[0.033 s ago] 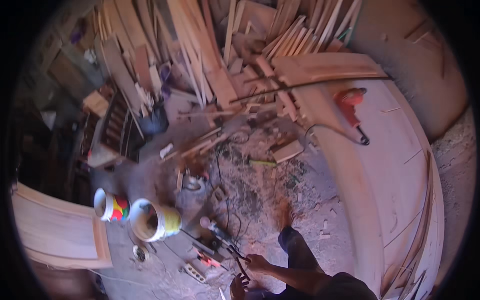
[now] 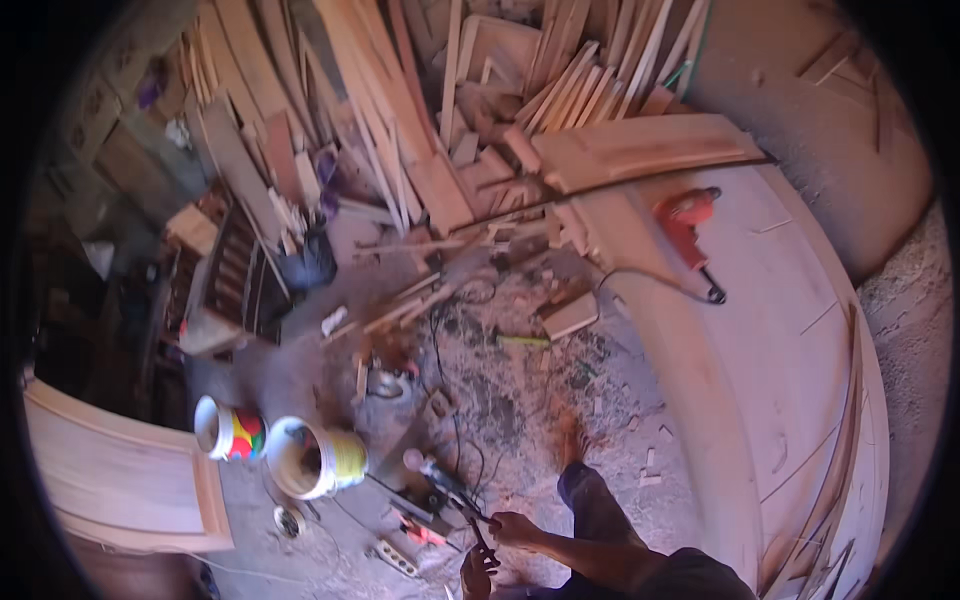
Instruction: The person assembles parts of a wooden door using a hammer, a drill, and pliers to secure components and attach hardware.
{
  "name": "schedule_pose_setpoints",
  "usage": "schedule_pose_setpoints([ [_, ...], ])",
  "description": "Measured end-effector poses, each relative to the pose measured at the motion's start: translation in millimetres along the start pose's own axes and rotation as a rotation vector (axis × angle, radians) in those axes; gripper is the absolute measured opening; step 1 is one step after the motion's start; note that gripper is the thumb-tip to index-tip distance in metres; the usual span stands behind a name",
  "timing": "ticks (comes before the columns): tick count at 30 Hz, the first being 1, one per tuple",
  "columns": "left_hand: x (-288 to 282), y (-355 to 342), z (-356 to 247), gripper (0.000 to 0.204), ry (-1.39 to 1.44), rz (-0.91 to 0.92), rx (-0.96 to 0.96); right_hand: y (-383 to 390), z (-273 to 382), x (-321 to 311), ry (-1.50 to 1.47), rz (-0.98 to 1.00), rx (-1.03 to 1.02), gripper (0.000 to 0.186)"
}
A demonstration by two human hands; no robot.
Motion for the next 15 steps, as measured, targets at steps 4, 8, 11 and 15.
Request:
schedule_pose_setpoints([
  [4, 78, -16, -181, 0.031, -0.035, 0.224, 0.145, -6, 65, -125, -0.268, -0.094, -0.058, 0.019],
  [8, 186, -11, -360, 0.027, -0.367, 0.283, 0.313, 39, 159, -296, -0.519, -0.080, 0.068, 0.015],
  [11, 247, -32, -412, 0.027, -0.371, 0.342, 0.477, 16, 144, -356, -0.552, -0.256, -0.108, 0.009],
  [15, 328, -59, -471, 0.025, -0.397, 0.413, 0.385, -10, 130, -435, -0.666, -0.465, -0.333, 0.007],
])
Point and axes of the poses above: each hand's wrist, its own y-axis away from the middle knuckle, its own x-axis out of the palm, z = x × y, the point moved 4 cm from there along -y, towards the middle knuckle, and after that the axes turned 1 degree about -x, right-handed, at the moved point
